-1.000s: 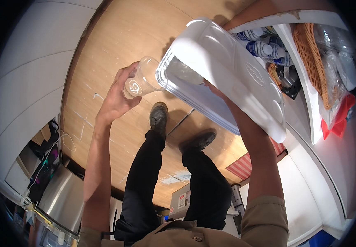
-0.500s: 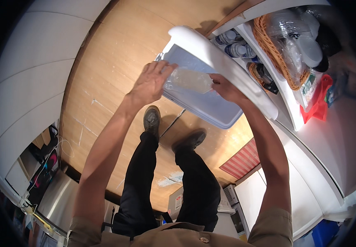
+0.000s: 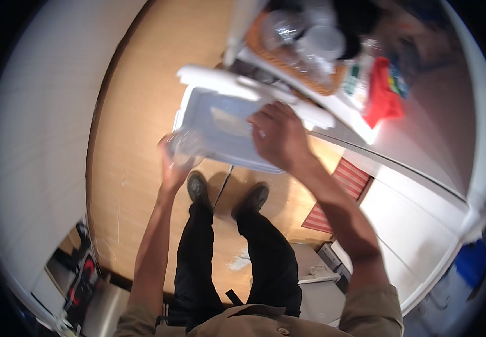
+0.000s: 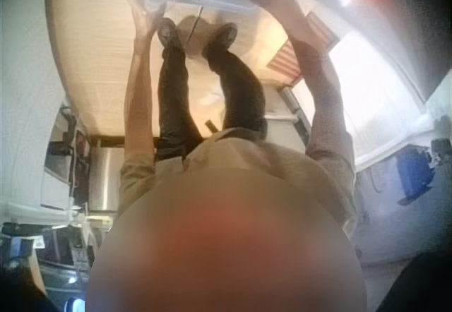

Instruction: The person assembles a salad by placing lettuce, meat, and other ingredients into a container, then adds sauce and wraps the container in paper. The person also handles a plastic cup and ice.

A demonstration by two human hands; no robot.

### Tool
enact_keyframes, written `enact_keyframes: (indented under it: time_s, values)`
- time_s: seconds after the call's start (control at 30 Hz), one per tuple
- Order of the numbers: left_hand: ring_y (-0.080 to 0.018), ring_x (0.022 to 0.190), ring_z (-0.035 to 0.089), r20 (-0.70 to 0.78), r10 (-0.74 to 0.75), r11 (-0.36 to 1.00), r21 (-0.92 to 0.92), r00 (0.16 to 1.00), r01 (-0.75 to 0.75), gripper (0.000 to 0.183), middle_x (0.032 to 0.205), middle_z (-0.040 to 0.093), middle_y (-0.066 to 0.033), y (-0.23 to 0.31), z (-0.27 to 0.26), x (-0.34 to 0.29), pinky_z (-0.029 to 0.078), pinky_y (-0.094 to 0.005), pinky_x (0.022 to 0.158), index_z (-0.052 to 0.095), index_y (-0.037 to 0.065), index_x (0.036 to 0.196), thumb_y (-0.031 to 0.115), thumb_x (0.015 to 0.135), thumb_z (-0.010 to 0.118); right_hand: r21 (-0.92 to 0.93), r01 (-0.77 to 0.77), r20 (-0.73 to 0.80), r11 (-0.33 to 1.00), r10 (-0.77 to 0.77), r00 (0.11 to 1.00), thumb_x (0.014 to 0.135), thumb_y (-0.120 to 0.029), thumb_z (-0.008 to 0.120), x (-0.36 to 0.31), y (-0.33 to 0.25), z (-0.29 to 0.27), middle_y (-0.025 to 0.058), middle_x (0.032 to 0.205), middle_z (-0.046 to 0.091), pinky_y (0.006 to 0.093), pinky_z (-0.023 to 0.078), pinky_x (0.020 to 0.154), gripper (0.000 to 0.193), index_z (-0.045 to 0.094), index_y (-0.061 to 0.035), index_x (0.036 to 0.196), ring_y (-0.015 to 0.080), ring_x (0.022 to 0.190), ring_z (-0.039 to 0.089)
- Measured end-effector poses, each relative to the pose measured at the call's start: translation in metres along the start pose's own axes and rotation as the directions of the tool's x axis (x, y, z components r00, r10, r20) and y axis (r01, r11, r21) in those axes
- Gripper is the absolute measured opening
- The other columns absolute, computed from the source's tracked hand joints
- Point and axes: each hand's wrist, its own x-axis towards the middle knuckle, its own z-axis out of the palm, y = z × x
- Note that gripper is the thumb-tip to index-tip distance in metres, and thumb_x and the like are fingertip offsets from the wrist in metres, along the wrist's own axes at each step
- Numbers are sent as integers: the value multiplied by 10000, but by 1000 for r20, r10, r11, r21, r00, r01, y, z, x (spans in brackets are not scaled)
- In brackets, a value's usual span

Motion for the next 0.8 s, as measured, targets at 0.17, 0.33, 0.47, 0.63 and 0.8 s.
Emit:
enact_keyframes:
  time_s: [0.17,0.33,0.47,0.63,0.8]
  values:
    - [-289,1236,508,25,7,998,65,1000,-9,806,1342,438,-159,64,-59,-76,497,-415,1027,394,5,1389,-40,706,819,-58,-286,-295,957,257,920,680,-159,692,-26,-18,61,271,1431,474,610,250,1162,319,628,-17,958,476,1378,372]
    - [-377,1255,460,281,409,865,183,868,-467,949,1346,427,-188,167,-55,-94,426,-497,1069,341,6,1422,121,640,867,-70,-372,514,926,353,782,786,-295,645,-156,-139,74,158,1077,690,617,442,941,379,710,-73,1087,362,1099,644]
    - [-360,1312,420,598,361,924,-128,716,-360,1030,1376,399,-188,280,-6,-112,392,-495,1107,293,29,1456,129,618,883,419,-660,399,624,526,751,857,-225,679,-316,-169,1,175,1081,679,507,533,872,301,693,-105,1133,382,1056,654]
    - [-360,1315,442,724,513,855,-389,461,-342,1045,1414,427,-193,454,120,-135,359,-508,1138,275,31,1473,59,606,857,437,-875,52,210,965,258,866,-211,610,-507,-106,-133,166,1097,709,464,527,922,275,700,-76,1088,359,1079,661]
    - [-343,1363,420,629,685,721,-511,367,-468,1048,1465,409,-185,623,286,-155,345,-472,1160,279,41,1481,28,610,861,41,-998,-315,-42,948,-53,890,-286,567,-728,-62,-362,136,1124,711,505,445,1054,303,706,-93,1077,322,1136,633]
